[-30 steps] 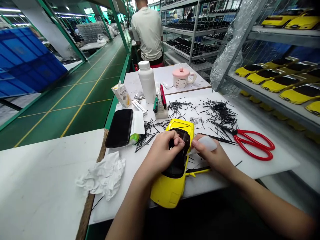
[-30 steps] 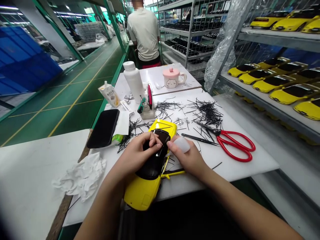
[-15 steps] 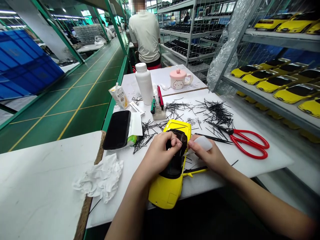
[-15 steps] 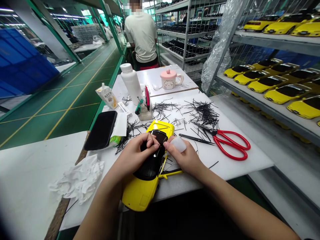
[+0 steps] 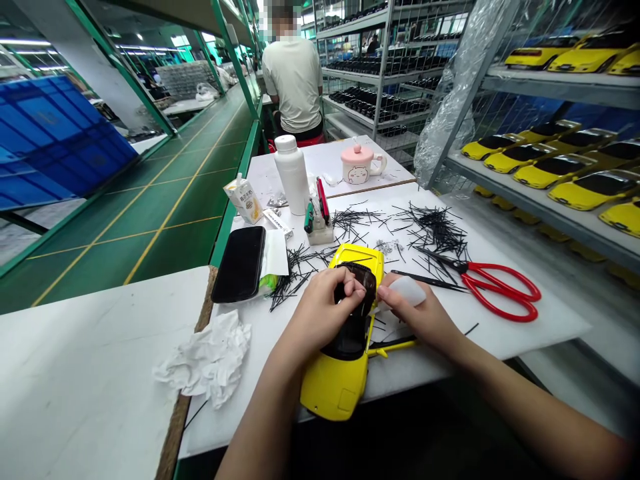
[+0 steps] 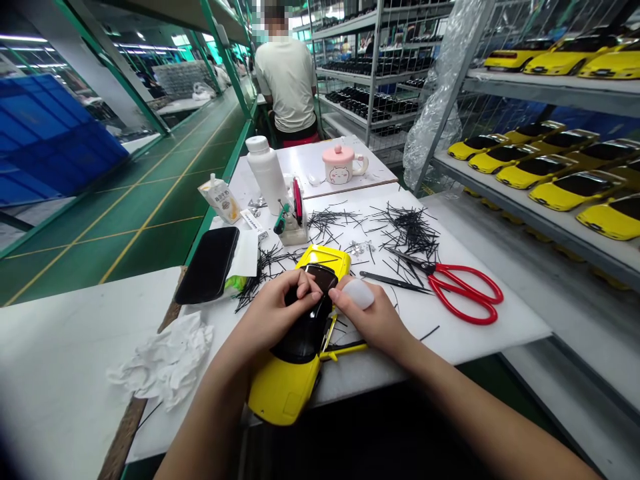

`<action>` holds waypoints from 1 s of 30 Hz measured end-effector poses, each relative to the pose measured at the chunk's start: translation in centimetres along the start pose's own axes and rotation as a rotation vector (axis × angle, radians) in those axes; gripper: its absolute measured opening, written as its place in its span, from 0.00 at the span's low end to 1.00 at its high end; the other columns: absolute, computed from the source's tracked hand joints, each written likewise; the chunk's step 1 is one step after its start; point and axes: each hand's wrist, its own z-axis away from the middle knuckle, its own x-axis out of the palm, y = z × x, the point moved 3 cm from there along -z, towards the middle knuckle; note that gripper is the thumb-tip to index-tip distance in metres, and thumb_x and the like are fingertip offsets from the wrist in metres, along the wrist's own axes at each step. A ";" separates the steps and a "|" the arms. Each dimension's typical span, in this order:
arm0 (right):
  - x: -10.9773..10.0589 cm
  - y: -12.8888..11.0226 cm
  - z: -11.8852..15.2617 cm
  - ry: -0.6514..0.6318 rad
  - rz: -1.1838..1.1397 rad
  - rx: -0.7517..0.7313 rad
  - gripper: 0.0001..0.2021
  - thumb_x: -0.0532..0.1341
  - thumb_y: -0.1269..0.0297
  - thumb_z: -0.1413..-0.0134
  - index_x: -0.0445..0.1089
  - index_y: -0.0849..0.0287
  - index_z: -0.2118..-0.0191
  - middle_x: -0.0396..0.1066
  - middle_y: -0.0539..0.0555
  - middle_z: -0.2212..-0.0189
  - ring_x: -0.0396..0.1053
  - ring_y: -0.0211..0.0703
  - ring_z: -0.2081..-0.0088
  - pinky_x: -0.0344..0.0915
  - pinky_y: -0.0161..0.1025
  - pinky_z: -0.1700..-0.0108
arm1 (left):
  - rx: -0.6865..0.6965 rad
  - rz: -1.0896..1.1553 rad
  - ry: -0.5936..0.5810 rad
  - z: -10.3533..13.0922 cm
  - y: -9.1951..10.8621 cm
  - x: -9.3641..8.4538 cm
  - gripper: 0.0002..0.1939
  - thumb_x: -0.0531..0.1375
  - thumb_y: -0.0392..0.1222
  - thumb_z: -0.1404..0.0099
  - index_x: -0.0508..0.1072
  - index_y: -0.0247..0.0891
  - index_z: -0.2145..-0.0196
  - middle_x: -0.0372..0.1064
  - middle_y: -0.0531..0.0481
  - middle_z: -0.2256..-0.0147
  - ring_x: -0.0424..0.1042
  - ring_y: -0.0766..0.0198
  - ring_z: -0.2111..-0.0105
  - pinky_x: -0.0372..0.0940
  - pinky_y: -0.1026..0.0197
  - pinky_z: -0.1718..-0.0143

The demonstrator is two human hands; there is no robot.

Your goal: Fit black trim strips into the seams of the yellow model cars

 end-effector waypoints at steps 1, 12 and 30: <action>0.0 -0.1 0.1 0.010 -0.007 -0.003 0.19 0.62 0.47 0.44 0.67 0.60 0.72 0.56 0.45 0.82 0.53 0.32 0.79 0.53 0.31 0.76 | -0.003 -0.006 -0.001 0.0 0.0 0.0 0.13 0.57 0.38 0.36 0.55 0.40 0.75 0.70 0.52 0.68 0.69 0.62 0.65 0.62 0.62 0.61; -16.6 0.3 -1.6 0.487 0.514 0.040 0.27 0.61 0.47 0.46 0.70 0.52 0.42 0.75 0.55 0.56 0.70 0.49 0.58 0.66 0.39 0.59 | 0.046 -0.161 0.061 0.3 -0.1 0.1 0.13 0.55 0.38 0.34 0.55 0.41 0.74 0.68 0.50 0.68 0.66 0.57 0.63 0.58 0.54 0.56; -13.1 3.5 -0.3 0.017 0.780 -0.067 0.11 0.58 0.56 0.44 0.74 0.53 0.61 0.76 0.54 0.64 0.74 0.46 0.66 0.71 0.39 0.63 | 0.107 -0.182 -0.009 0.6 0.4 0.7 0.11 0.51 0.33 0.35 0.54 0.40 0.74 0.71 0.53 0.68 0.69 0.63 0.66 0.52 0.48 0.40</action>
